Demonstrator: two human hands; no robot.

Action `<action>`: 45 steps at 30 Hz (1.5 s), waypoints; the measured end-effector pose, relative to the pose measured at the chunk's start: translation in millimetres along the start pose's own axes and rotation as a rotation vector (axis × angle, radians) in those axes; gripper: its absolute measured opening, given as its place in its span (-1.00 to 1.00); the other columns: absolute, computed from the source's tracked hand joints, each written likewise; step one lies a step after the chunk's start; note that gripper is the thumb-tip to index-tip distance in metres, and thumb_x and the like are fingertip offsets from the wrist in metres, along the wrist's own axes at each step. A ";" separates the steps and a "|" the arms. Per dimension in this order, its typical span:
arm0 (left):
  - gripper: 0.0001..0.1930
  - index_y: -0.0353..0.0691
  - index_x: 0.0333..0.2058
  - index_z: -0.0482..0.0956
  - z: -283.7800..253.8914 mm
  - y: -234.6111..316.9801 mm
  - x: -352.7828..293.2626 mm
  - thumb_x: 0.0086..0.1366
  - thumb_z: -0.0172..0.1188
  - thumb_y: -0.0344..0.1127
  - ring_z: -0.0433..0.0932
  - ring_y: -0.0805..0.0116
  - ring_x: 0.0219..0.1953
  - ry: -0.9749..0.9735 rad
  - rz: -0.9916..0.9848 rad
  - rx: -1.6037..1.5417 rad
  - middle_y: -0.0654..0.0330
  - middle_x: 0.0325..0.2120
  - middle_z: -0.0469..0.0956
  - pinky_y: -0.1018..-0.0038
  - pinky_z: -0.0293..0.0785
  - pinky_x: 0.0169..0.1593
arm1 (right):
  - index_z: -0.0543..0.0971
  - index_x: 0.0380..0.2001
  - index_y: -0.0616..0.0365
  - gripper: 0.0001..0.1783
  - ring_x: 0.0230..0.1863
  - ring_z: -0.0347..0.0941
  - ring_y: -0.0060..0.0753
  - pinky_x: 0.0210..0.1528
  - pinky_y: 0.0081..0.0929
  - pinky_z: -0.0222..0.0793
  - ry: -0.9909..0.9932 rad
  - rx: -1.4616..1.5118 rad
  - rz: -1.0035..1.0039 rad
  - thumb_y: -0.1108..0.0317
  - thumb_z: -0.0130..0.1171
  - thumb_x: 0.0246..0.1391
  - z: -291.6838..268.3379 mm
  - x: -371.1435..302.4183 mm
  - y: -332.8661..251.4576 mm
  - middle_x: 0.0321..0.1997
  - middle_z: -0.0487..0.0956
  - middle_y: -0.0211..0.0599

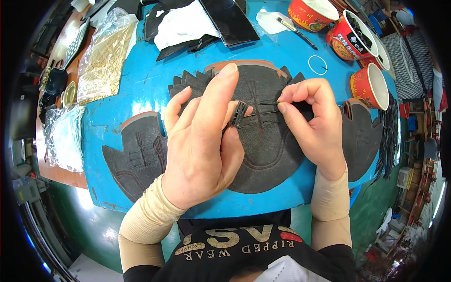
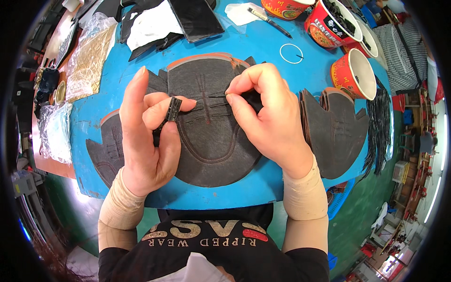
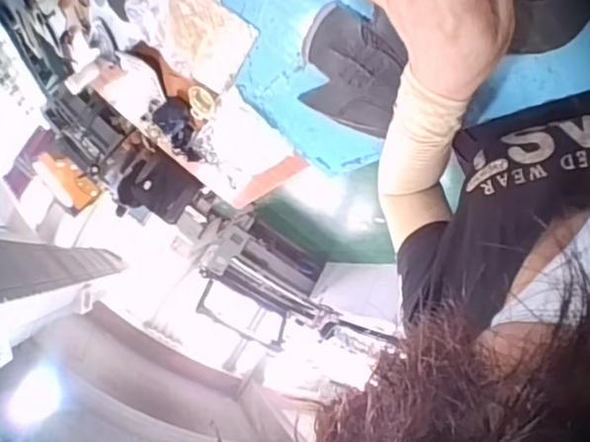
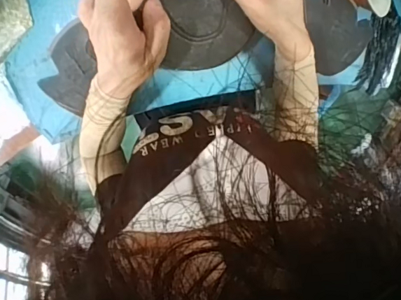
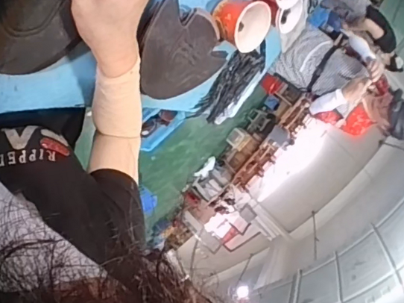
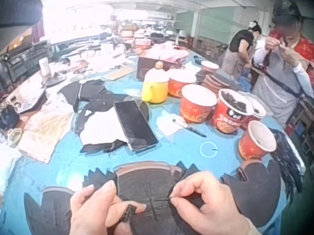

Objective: The person stitches a leather component onto a shoe upper with a needle and thread.

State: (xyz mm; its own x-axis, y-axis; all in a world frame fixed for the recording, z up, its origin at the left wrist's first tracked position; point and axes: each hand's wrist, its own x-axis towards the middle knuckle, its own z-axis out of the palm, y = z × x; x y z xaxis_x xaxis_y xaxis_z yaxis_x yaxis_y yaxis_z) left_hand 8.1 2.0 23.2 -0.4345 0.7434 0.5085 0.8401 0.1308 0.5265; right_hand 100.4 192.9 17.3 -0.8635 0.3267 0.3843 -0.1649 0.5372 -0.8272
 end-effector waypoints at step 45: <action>-0.70 -0.10 -0.30 0.68 -1.7 8.2 28.0 -0.13 0.30 -0.36 0.41 0.37 -0.38 -0.098 0.122 0.333 0.34 -0.44 0.41 0.40 0.24 -0.24 | 0.41 -0.38 0.22 -0.82 -0.39 0.51 -0.37 -0.31 -0.50 0.43 -0.059 -0.128 -0.033 0.64 0.14 -0.08 -6.6 7.6 -1.7 -0.42 0.55 -0.27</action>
State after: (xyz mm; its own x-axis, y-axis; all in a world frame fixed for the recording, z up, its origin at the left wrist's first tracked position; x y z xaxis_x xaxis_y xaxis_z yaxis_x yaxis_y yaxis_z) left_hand 2.3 22.7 42.9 -0.3053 0.8236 0.4779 0.9503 0.2318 0.2077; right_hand 97.2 199.6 24.4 -0.8859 0.2626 0.3824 -0.1347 0.6431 -0.7538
